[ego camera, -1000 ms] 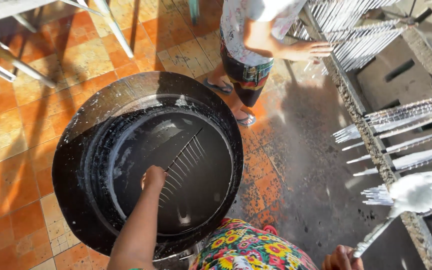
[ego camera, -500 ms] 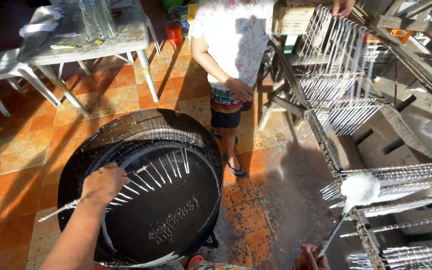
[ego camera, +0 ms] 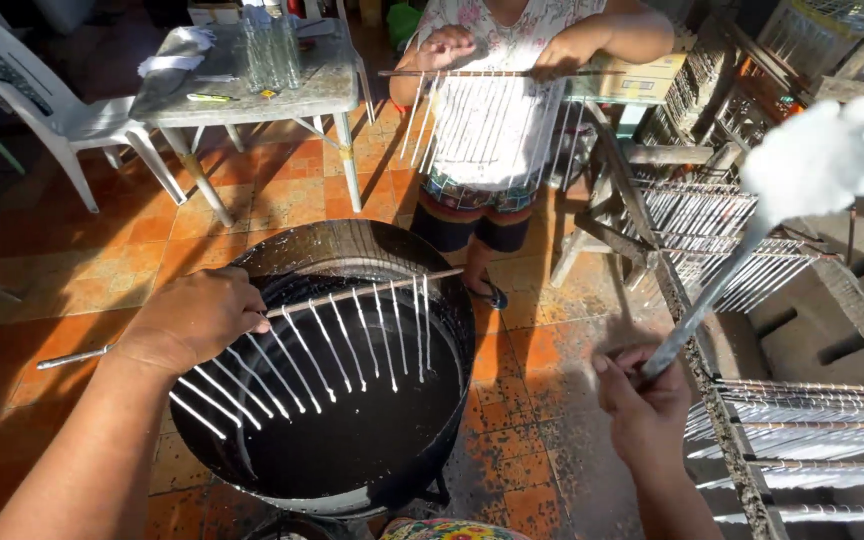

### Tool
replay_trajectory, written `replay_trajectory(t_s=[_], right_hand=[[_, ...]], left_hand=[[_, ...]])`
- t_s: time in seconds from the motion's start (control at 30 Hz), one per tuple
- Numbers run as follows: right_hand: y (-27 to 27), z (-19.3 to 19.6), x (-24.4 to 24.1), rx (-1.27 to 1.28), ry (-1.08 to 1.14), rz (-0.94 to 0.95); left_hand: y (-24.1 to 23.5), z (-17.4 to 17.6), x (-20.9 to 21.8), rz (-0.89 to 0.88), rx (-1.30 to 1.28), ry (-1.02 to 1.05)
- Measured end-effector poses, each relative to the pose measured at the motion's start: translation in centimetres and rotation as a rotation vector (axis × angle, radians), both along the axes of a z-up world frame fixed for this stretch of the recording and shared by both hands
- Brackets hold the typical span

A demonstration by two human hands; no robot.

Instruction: Dipping racks of candle wicks into a large pot of melted wax and hanging them on a frame to dry.

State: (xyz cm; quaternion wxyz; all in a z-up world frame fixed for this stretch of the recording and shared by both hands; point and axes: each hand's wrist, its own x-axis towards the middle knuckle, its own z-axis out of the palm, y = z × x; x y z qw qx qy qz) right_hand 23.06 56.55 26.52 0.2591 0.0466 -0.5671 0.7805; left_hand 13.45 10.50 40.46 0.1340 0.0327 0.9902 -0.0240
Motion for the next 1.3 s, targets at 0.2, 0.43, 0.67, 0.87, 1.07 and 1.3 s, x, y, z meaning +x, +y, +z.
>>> replay_trajectory(t_s=[0.2, 0.43, 0.67, 0.87, 1.07, 1.3], right_hand=[[-4.6, 6.9, -5.3, 0.278, -0.035, 0.146], [-11.3, 9.7, -7.1, 0.512, -0.071, 0.145], [-12.8, 9.7, -8.1, 0.794, 0.032, 0.041], [-13.3, 11.0, -7.5, 0.858, 0.048, 0.058], [-13.0, 10.8, -7.5, 0.873, 0.064, 0.034], [-13.0, 11.5, -6.8, 0.837, 0.16, 0.03]], left_hand=[[0.8, 4.0, 1.8, 0.005, 0.033, -0.051], [0.6, 4.8, 2.4, -0.114, 0.019, 0.165], [1.5, 6.3, 3.9, -0.133, -0.015, 0.183], [1.6, 6.9, 4.2, -0.14, 0.009, 0.183], [1.2, 6.5, 3.8, -0.173, 0.014, 0.205], [1.4, 6.9, 4.1, -0.188, 0.022, 0.212]])
